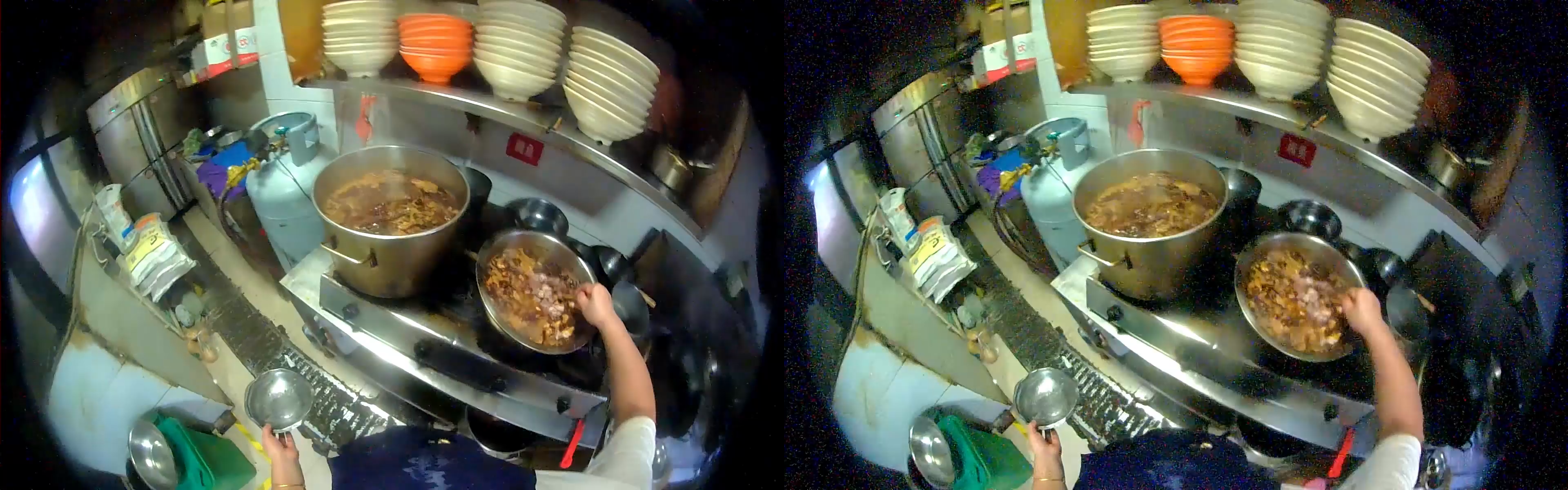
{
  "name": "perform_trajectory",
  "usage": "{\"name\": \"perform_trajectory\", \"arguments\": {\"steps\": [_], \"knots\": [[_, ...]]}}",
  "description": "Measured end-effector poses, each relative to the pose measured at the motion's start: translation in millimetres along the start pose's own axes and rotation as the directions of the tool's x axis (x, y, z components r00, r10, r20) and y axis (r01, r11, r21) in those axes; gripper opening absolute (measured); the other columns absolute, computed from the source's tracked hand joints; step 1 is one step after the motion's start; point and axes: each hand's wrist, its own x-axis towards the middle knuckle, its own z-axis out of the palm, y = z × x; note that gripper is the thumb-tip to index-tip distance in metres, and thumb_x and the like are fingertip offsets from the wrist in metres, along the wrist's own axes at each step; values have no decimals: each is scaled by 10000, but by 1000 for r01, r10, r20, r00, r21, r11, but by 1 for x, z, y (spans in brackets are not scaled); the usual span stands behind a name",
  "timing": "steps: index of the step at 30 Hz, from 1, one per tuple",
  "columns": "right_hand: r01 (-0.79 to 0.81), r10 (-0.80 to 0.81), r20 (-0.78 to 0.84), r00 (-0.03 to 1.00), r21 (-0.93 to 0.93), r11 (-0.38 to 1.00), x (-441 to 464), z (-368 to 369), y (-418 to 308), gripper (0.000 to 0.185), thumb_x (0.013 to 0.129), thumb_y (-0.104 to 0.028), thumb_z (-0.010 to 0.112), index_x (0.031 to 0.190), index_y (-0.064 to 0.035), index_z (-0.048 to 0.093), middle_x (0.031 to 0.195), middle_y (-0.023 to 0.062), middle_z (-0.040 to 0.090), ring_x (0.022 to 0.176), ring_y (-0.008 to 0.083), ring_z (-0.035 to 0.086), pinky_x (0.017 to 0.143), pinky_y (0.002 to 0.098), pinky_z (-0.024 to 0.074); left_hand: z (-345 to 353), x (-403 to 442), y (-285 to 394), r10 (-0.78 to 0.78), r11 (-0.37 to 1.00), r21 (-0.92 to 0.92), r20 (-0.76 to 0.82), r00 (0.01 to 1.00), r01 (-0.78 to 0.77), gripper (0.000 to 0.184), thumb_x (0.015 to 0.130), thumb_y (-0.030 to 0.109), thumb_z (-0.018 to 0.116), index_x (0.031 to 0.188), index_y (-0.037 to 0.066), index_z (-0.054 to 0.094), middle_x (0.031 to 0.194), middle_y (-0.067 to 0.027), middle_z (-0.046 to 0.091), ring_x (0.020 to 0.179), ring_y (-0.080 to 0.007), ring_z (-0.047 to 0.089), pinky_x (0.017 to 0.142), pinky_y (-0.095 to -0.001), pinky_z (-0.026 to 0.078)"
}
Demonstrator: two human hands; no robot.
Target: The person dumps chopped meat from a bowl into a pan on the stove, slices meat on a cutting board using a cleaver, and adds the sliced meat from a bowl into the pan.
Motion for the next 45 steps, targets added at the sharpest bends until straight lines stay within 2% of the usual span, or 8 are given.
{"name": "perform_trajectory", "arguments": {"steps": [7, 15, 23, 26, 29, 37, 42, 45], "knots": [[-248, 46, 346, 937, 570, 783, 10, 33, -50, 224, 910, -130, 588, 1032, 11, 710, 909, 97, 734, 862, 190, 685, 800, 344, 535, 64, 7, 11, -30, 991, 130, -10, 999, 31, 293, 917, 280, 637, 1143, 97, 603, 1109, -11, 631, 903, -132, 603, 711, -265, 536], [-130, 100, 324, 941, 73, 989, -35, -56, -37, 167, 885, -136, 605, 879, -16, 720, 792, 129, 717, 727, 196, 677, 712, 353, 537, 139, 35, 19, -139, 986, 121, 263, 955, 111, 335, 925, 273, 674, 1169, 60, 587, 1118, -55, 623, 945, -192, 599, 781, -311, 553], [-246, 215, 121, 969, 530, 812, 5, 38, -38, 222, 914, -185, 598, 946, -9, 732, 906, 126, 737, 821, 234, 693, 799, 361, 541, 182, 84, 25, -139, 959, 282, 350, 927, 37, 336, 907, 296, 700, 1139, 74, 605, 1095, -22, 629, 918, -162, 597, 757, -291, 546], [-90, -43, 247, 968, 502, 860, -9, 24, -58, 204, 901, -171, 606, 928, -13, 731, 929, 105, 745, 868, 221, 691, 823, 347, 538, 198, 93, 31, -126, 971, 234, 360, 924, 41, 411, 900, 313, 713, 1190, 51, 587, 1148, -44, 602, 985, -173, 589, 813, -298, 535], [-174, 66, 373, 925, 264, 949, -30, -31, -72, 194, 887, -171, 610, 904, -16, 726, 879, 131, 736, 820, 230, 694, 783, 365, 539, 204, 89, 36, -77, 967, 256, 334, 939, -11, 460, 900, 311, 715, 1253, 53, 570, 1217, -46, 573, 1036, -170, 571, 839, -296, 525], [-287, 295, -1, 955, 225, 931, 20, 19, -13, 264, 875, -235, 622, 953, -1, 716, 865, 186, 715, 786, 291, 690, 734, 388, 525, 235, 121, 40, -96, 962, 272, 454, 886, -35, 357, 970, 236, 604, 1236, -1, 580, 1217, -119, 629, 1097, -237, 605, 935, -384, 527], [-203, 90, 255, 963, 463, 863, 53, 37, -95, 217, 919, -120, 550, 939, 37, 698, 839, 104, 711, 763, 176, 653, 729, 316, 518, 304, 141, 17, -33, 937, 314, 514, 857, -152, 151, 967, 179, 613, 1041, 47, 603, 1032, -96, 657, 883, -221, 646, 693, -338, 544], [-215, -9, 420, 907, 482, 849, 28, 16, -108, 203, 916, -80, 522, 908, 52, 676, 844, 104, 698, 729, 156, 637, 708, 291, 515, 353, 149, -18, -86, 944, 324, 423, 902, -62, 173, 961, 175, 630, 1095, 80, 579, 1057, -66, 669, 948, -220, 645, 782, -406, 537]]}}
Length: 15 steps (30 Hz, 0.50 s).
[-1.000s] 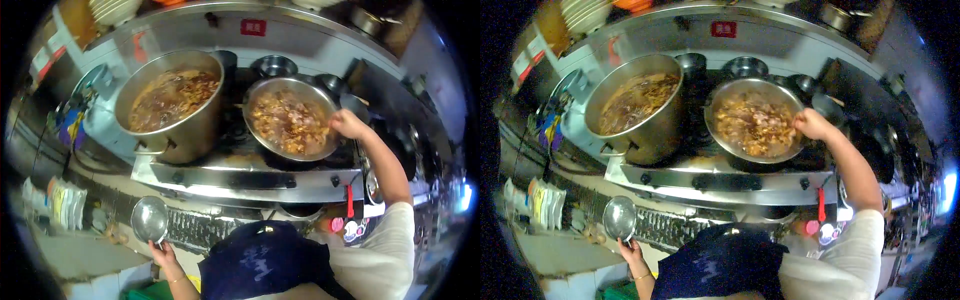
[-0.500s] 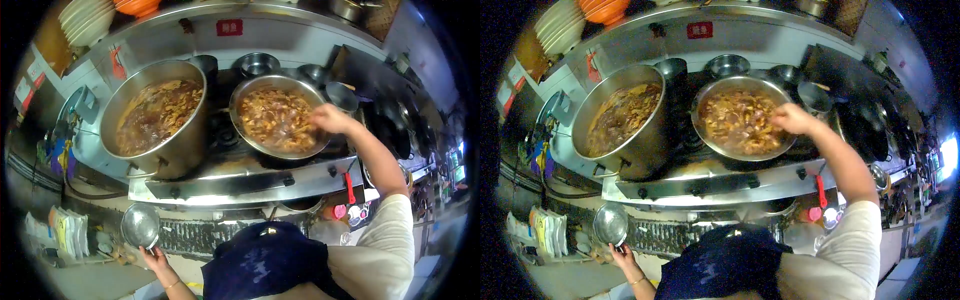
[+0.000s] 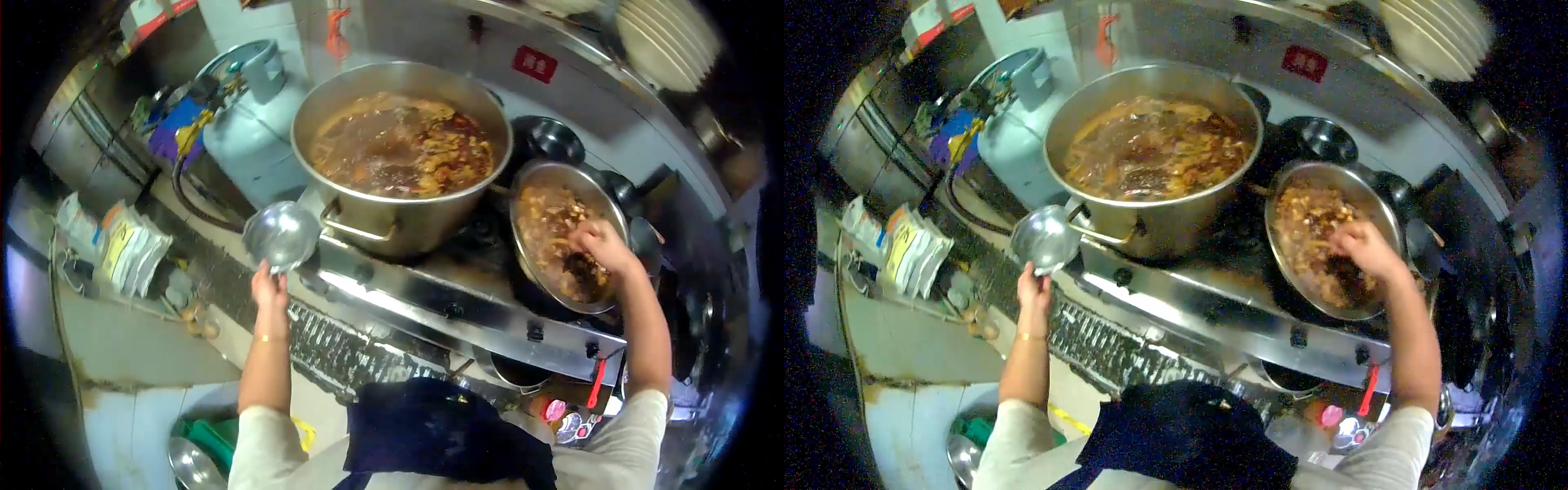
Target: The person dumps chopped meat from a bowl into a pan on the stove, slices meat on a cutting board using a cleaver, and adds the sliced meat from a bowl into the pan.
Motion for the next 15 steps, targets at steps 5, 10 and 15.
{"name": "perform_trajectory", "arguments": {"steps": [5, 10, 15], "knots": [[-173, 157, -137, 978, -112, 979, -45, -51, 40, 211, 925, -102, 544, 937, 52, 688, 784, 86, 696, 706, 157, 631, 651, 300, 504, 29, 46, -45, -120, 993, 9, -3, 993, 120, 170, 956, 157, 636, 1103, 109, 566, 1057, -59, 646, 945, -229, 622, 846, -434, 545], [-226, 66, -403, 913, -363, 904, -25, -41, 56, 214, 939, -119, 564, 961, 54, 687, 753, 64, 677, 691, 152, 615, 637, 291, 490, 49, -23, -72, 308, 920, 273, -60, 949, -281, 340, 911, 176, 681, 1162, 72, 477, 933, -42, 581, 838, -159, 542, 745, -302, 484], [-64, 51, -337, 940, -28, 998, -7, -9, 49, 229, 938, -172, 581, 955, 22, 701, 828, 81, 690, 768, 134, 616, 701, 302, 502, 40, -135, -111, 297, 411, 564, 659, 691, -716, 272, 801, 96, 774, 1007, 39, 606, 1040, -80, 595, 958, -205, 571, 847, -329, 484]]}}
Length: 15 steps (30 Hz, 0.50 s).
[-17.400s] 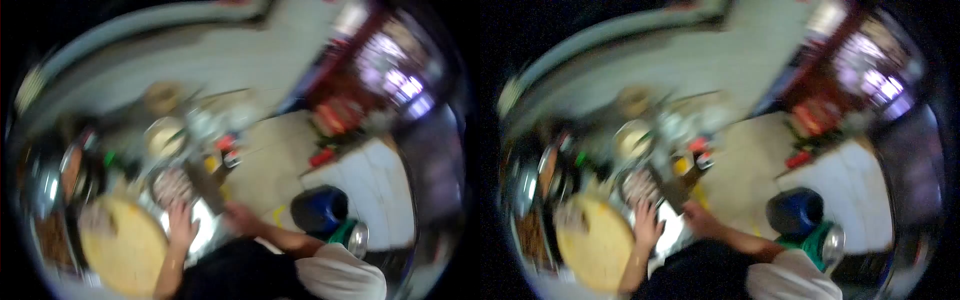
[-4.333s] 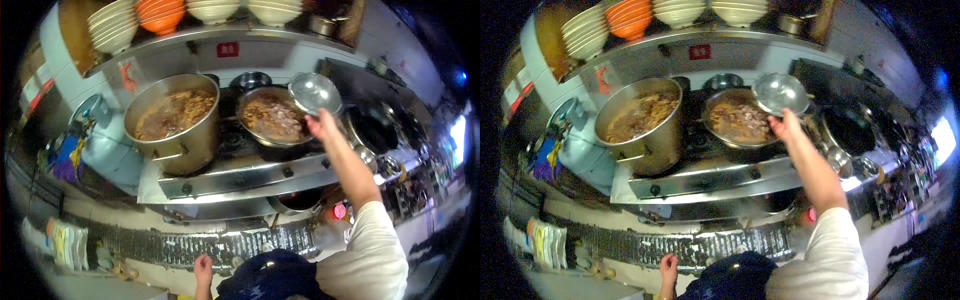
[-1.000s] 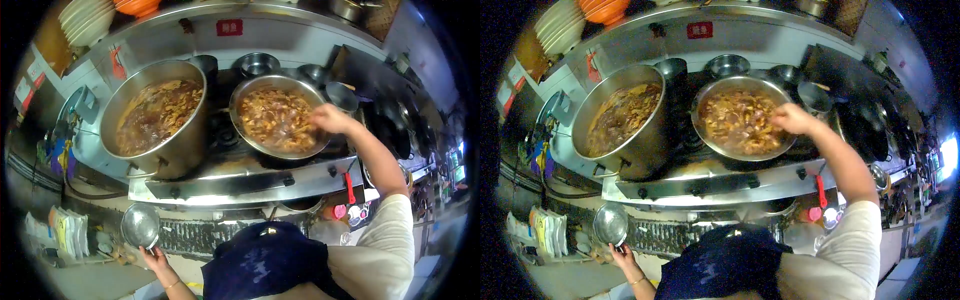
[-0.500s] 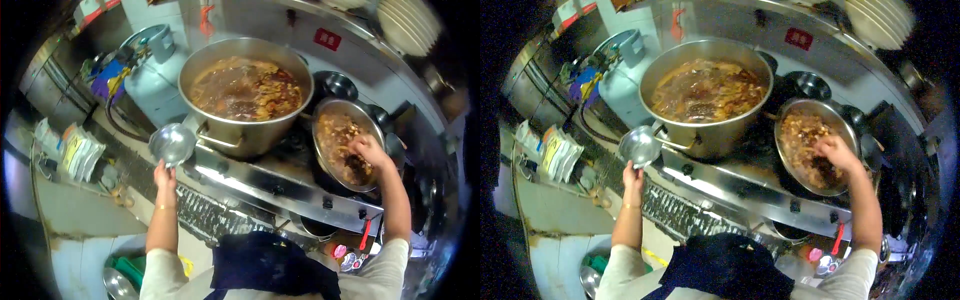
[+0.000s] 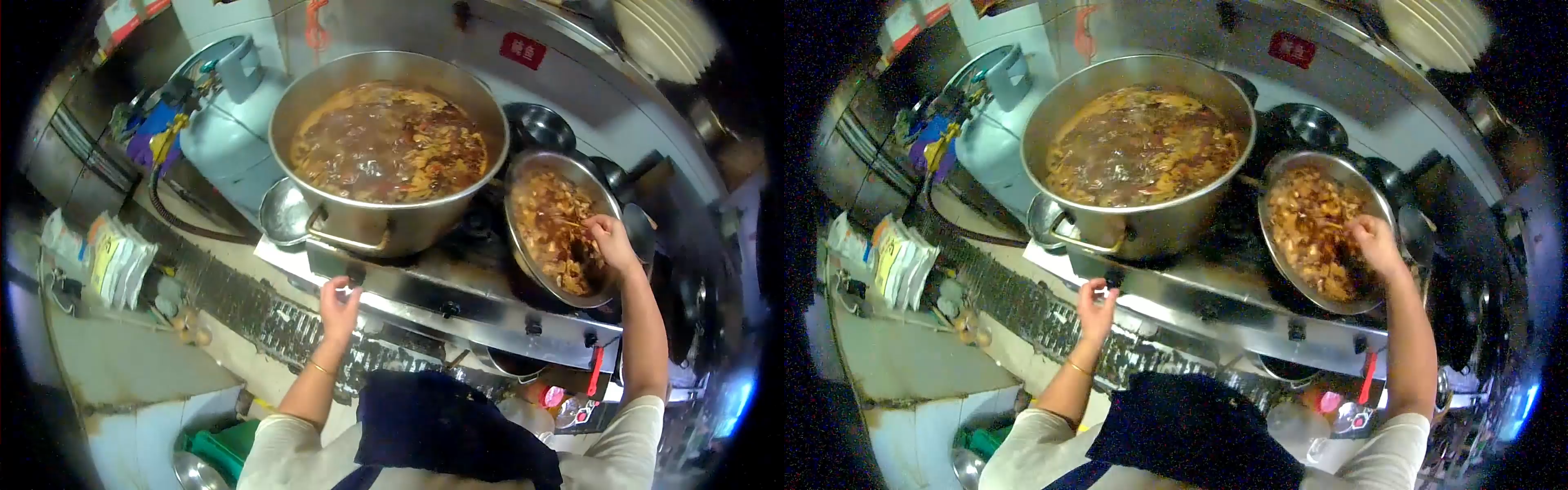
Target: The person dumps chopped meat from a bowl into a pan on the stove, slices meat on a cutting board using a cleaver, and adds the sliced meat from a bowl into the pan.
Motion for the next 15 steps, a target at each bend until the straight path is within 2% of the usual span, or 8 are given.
{"name": "perform_trajectory", "arguments": {"steps": [1, 5, 6, 8, 9, 11, 12, 15], "knots": [[12, -13, -21, 1000, -28, 1000, -9, -4, -15, 229, 937, -172, 580, 959, 22, 700, 832, 73, 690, 768, 133, 617, 700, 301, 502, 7, -5, 12, 90, 994, 60, 1, 996, -90, 283, 785, 91, 786, 1003, 35, 613, 1034, -89, 597, 963, -222, 578, 841, -330, 492], [48, -48, -26, 998, -19, 999, -40, -25, -57, 188, 914, -130, 596, 970, 18, 698, 846, 46, 696, 782, 131, 638, 725, 288, 519, 30, -1, 2, -228, 959, -211, -174, 958, 190, 282, 786, 88, 794, 986, 33, 603, 971, -79, 616, 855, -191, 591, 732, -299, 518], [61, -61, 2, 998, 53, 997, -51, -25, -61, 175, 908, -118, 602, 966, 16, 699, 843, 44, 697, 782, 130, 641, 730, 286, 523, 31, 1, -6, -98, 994, -63, -216, 971, 86, 264, 801, 89, 784, 986, 35, 603, 914, -63, 621, 826, -164, 579, 727, -289, 512], [-68, 43, 151, 988, 167, 984, -74, -24, -83, 143, 893, -79, 615, 969, 6, 701, 866, 47, 707, 777, 129, 650, 746, 281, 537, 26, 5, 1, -147, 989, -56, -155, 977, 140, 261, 818, 86, 766, 1012, 33, 599, 905, -53, 618, 839, -151, 579, 769, -300, 502], [-34, -3, 208, 978, 173, 984, -81, -19, -78, 150, 896, -89, 605, 931, 19, 703, 850, 64, 712, 763, 138, 653, 733, 289, 536, 22, 5, -5, -131, 991, -26, -124, 984, 129, 273, 833, 81, 752, 1045, 30, 589, 914, -50, 617, 842, -147, 576, 778, -298, 499], [38, 2, 225, 974, -176, 984, -85, -25, -62, 170, 891, -95, 595, 880, 36, 703, 816, 86, 714, 761, 146, 656, 734, 296, 534, 19, 0, -9, -262, 902, -379, -93, 961, 210, 305, 874, 73, 708, 1130, 27, 549, 950, -56, 615, 872, -139, 568, 786, -294, 497], [-21, 32, 171, 985, -68, 997, -85, -29, -54, 189, 885, -93, 581, 838, 49, 696, 776, 95, 709, 755, 152, 656, 723, 309, 530, 14, -5, -24, -206, 912, -376, -76, 976, 163, 341, 910, 60, 659, 1208, 18, 500, 997, -67, 606, 905, -136, 555, 824, -279, 485], [-93, 97, 17, 995, -178, 980, -69, -48, -14, 189, 888, -108, 584, 859, 33, 706, 787, 102, 717, 734, 178, 662, 710, 332, 532, -5, -28, -63, -331, 876, -392, -64, 941, 281, 375, 926, 49, 631, 1258, 2, 464, 1086, -70, 564, 950, -130, 528, 876, -268, 456]]}}
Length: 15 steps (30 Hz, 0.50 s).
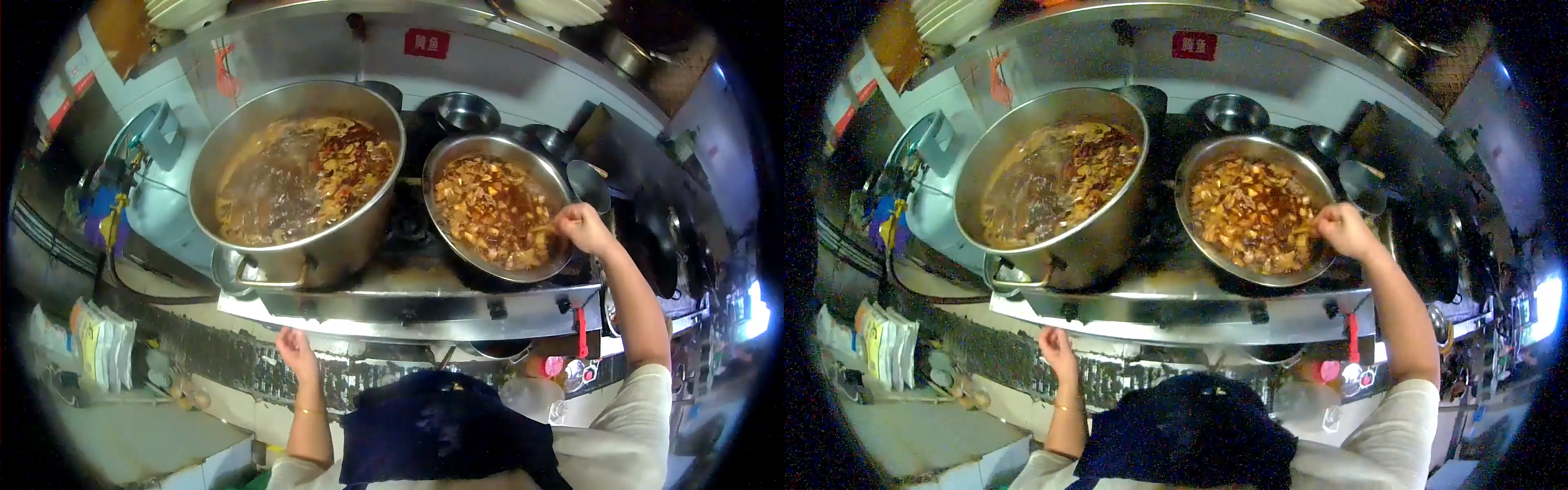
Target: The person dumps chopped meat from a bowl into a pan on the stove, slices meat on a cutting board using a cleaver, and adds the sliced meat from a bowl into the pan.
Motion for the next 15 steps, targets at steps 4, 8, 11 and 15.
{"name": "perform_trajectory", "arguments": {"steps": [4, 8, 11, 15], "knots": [[-50, 14, -141, 990, -254, 966, 57, 8, 17, 200, 901, -203, 631, 920, -25, 722, 839, 165, 715, 736, 243, 673, 716, 369, 539, -33, -22, -11, -26, 995, -96, 14, 1000, 27, 370, 940, 27, 614, 1271, 41, 447, 1039, -20, 514, 942, -90, 496, 812, -237, 445], [-6, 18, -84, 996, 138, 990, 83, 52, -11, 206, 914, -200, 625, 928, -22, 728, 886, 130, 736, 808, 200, 681, 760, 349, 540, -42, -21, 24, -205, 977, -85, -121, 971, 195, 347, 939, 106, 635, 1245, 111, 471, 1013, 7, 548, 871, -95, 532, 696, -236, 449], [72, -115, 104, 988, 351, 934, 57, 60, -30, 185, 916, -163, 614, 929, -16, 726, 899, 84, 741, 828, 172, 677, 816, 317, 531, -78, 5, 27, -244, 965, -117, -78, 967, 234, 364, 911, 130, 668, 1221, 117, 479, 870, 8, 555, 736, -81, 520, 584, -216, 424], [79, -110, 204, 973, 153, 985, 21, 20, -14, 172, 886, -145, 631, 926, -11, 730, 878, 98, 741, 811, 164, 692, 782, 330, 546, -122, 32, 51, -202, 974, -121, -92, 975, 190, 287, 928, 132, 617, 1187, 140, 494, 739, 25, 516, 588, -56, 436, 482, -200, 366]]}}
